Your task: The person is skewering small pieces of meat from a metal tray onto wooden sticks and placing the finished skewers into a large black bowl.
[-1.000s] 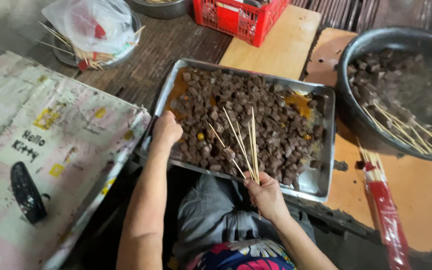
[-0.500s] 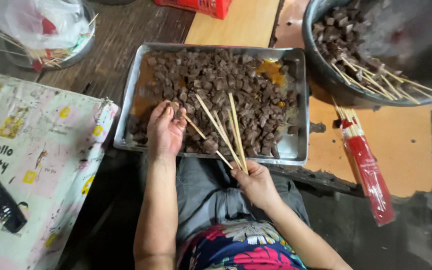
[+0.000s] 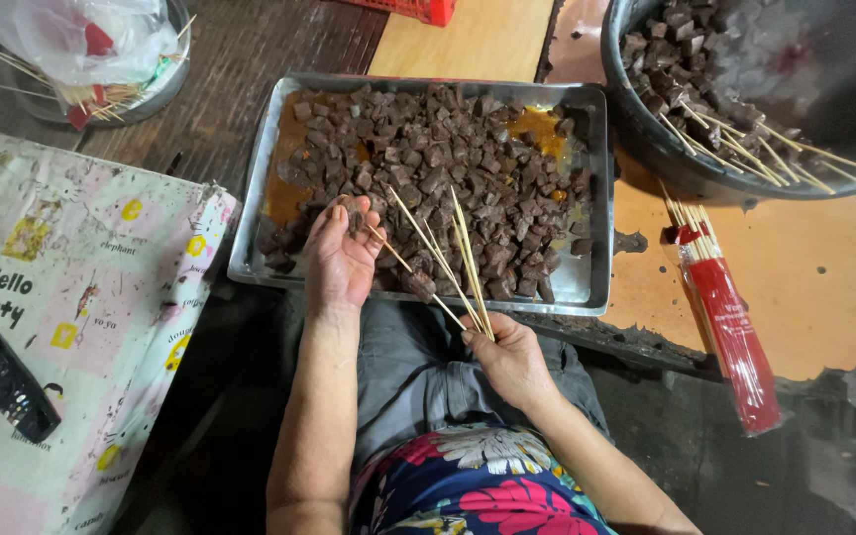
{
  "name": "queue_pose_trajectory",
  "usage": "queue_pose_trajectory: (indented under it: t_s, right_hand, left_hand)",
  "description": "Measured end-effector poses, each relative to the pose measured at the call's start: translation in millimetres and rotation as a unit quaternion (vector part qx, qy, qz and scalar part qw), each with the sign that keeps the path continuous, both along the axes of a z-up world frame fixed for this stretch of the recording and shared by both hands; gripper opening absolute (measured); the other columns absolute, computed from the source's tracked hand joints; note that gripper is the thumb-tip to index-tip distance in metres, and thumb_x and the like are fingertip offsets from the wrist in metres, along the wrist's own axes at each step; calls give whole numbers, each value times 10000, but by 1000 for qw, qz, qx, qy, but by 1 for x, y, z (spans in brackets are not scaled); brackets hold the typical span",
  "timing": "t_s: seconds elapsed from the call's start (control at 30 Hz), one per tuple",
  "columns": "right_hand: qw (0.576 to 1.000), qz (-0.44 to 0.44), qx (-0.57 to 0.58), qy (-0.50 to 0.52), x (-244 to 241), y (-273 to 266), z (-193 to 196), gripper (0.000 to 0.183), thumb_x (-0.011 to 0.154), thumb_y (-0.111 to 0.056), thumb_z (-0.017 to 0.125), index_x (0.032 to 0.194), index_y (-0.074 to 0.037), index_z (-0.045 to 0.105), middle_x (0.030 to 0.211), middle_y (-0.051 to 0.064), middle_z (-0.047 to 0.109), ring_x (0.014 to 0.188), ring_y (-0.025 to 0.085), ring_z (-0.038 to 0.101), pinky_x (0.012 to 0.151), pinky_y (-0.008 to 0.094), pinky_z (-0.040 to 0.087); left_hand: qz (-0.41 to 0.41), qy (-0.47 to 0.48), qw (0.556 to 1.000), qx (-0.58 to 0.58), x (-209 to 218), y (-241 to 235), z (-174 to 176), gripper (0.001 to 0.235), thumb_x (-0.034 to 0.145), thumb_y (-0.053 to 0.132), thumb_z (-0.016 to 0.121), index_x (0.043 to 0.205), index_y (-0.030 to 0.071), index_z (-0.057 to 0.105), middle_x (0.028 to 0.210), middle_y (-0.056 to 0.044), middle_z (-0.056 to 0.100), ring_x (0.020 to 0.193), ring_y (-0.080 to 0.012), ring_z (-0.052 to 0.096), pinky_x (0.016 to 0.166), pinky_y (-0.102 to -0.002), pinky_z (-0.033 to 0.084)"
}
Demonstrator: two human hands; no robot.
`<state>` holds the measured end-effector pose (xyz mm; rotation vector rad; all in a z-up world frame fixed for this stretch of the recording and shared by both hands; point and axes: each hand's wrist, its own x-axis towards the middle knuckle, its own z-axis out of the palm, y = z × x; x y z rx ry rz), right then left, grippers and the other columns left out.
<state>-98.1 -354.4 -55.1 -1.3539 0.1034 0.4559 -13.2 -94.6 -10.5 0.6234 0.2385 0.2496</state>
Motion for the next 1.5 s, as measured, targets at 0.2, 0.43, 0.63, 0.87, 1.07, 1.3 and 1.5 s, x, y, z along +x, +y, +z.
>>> queue_pose_trajectory:
  t_s: [0.2,0.43,0.63,0.87,1.07,1.3,1.5]
  right_hand:
    - [1000,8,0,10,2,-2,-3,127,943,3,692,1043,-14,769,821,-23,678,691,50,528,603,222,451]
    - [999,17,4,29,3,-3,-2,129,937,3,684,1033,-34,762,772,-41,658,605,34,480,527,214,408]
    - [993,-6,74,94,4,11,-3,113,944,-1,671,1031,-40,732,641,-16,575,446,57,410,387,238,325]
    - [990,-34,115,77,20,32,0,114,969,0,628,1017,-45,721,624,-10,576,424,69,425,380,240,338]
    - [993,-18,83,79,30,8,2,125,965,10,635,1052,-17,721,651,-9,590,437,55,414,379,238,317]
    - [995,-13,45,88,33,2,11,165,929,8,631,1037,-61,735,657,-10,601,446,58,441,391,231,327]
    - [993,-23,60,95,36,12,6,113,951,-9,665,1027,-34,745,653,-16,588,450,49,420,394,226,320]
  left_hand:
    - [-19,-2,999,50,-9,-5,-2,184,1055,133,600,1215,48,633,1141,-122,712,973,-221,699,835,-370,590]
    - [-26,30,991,127,-12,-11,4,188,997,52,631,1181,85,647,1079,-91,729,876,-186,708,713,-314,597]
    - [-24,97,978,181,-14,-32,5,181,966,29,635,1141,58,668,1052,-118,733,866,-190,733,698,-326,617]
    - [-63,114,975,182,-16,-60,7,218,960,86,649,1169,28,651,1039,-98,739,867,-219,740,723,-335,618]
    - [-12,155,679,717,12,31,25,183,1151,201,529,1109,63,641,1043,-107,740,952,-221,748,819,-372,641]
    - [2,180,447,876,113,147,-44,313,817,-52,607,1128,-16,605,1223,-296,620,1043,-510,632,816,-567,523]
    - [-80,276,429,856,130,162,-58,190,909,-30,607,1087,-3,667,1192,-281,667,1144,-446,643,977,-506,541]
